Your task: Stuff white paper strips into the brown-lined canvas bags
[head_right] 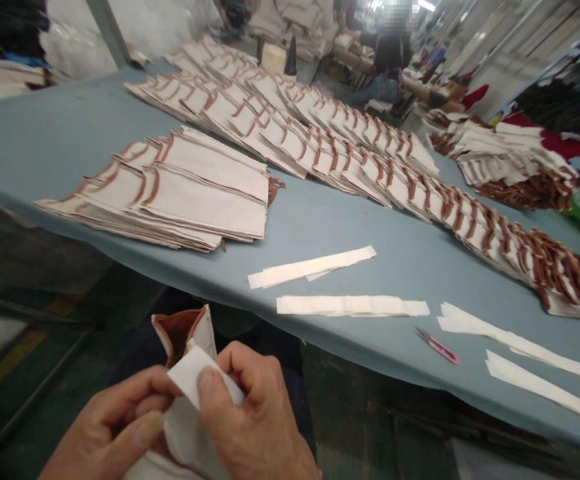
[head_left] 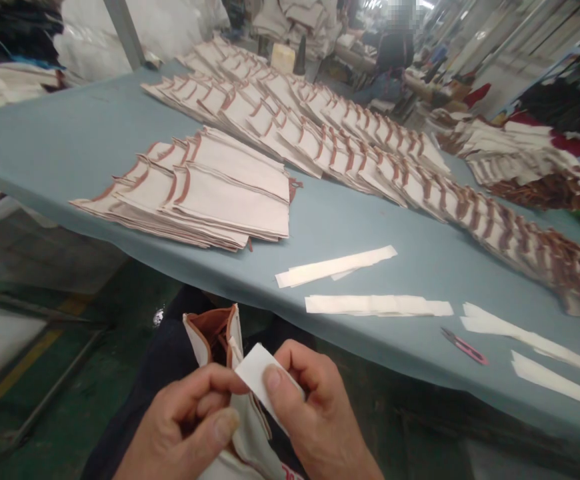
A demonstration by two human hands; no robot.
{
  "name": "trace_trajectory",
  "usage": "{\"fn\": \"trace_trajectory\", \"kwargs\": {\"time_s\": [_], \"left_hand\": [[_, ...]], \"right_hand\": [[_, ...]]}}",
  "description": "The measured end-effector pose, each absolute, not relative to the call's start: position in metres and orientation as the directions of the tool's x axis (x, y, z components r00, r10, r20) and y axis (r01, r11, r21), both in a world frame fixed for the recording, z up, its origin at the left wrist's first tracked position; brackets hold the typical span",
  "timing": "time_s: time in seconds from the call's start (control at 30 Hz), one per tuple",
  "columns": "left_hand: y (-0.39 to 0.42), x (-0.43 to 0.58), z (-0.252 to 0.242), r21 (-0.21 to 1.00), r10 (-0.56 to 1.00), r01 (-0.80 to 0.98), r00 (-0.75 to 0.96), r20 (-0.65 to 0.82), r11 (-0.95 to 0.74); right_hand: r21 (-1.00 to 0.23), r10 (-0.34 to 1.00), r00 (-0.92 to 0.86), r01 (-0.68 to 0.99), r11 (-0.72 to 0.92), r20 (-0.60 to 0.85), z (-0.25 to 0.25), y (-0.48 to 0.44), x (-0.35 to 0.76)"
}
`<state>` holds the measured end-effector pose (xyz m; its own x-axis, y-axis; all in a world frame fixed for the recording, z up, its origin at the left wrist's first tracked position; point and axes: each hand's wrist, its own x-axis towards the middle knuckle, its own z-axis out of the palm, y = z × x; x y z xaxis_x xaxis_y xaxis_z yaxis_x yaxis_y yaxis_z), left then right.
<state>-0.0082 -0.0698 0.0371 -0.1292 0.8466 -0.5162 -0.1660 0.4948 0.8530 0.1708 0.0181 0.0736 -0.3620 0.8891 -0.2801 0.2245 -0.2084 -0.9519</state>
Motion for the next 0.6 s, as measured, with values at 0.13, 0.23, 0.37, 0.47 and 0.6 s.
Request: {"fn": "trace_trajectory", "kwargs": {"time_s": [0.13,0.23,0.37,0.47,0.6], "left_hand": [[-0.056,-0.008,0.060,0.787,0.796,-0.289,-0.119,-0.594,0.544],[-0.044,-0.003,0.077,0.768,0.773,-0.282,-0.120,-0.623,0.575],[-0.038,-0.001,0.087,0.731,0.729,-0.295,-0.140,-0.670,0.615],[-0.041,-0.002,0.087,0.725,0.720,-0.279,-0.140,-0.679,0.630],[-0.045,-0.003,0.080,0.776,0.762,-0.211,-0.161,-0.627,0.594]], "right_hand": [[-0.906,0.854,-0.418,0.402,-0.132,-0.309,0.076,0.017,0.178],[-0.883,0.810,-0.458,0.447,-0.146,-0.366,0.076,0.015,0.177],[-0.871,0.719,-0.527,0.432,-0.234,-0.454,0.078,0.020,0.175],[-0.886,0.679,-0.574,0.360,-0.293,-0.458,0.078,0.026,0.174],[-0.901,0.671,-0.601,0.271,-0.340,-0.434,0.076,0.028,0.175]]}}
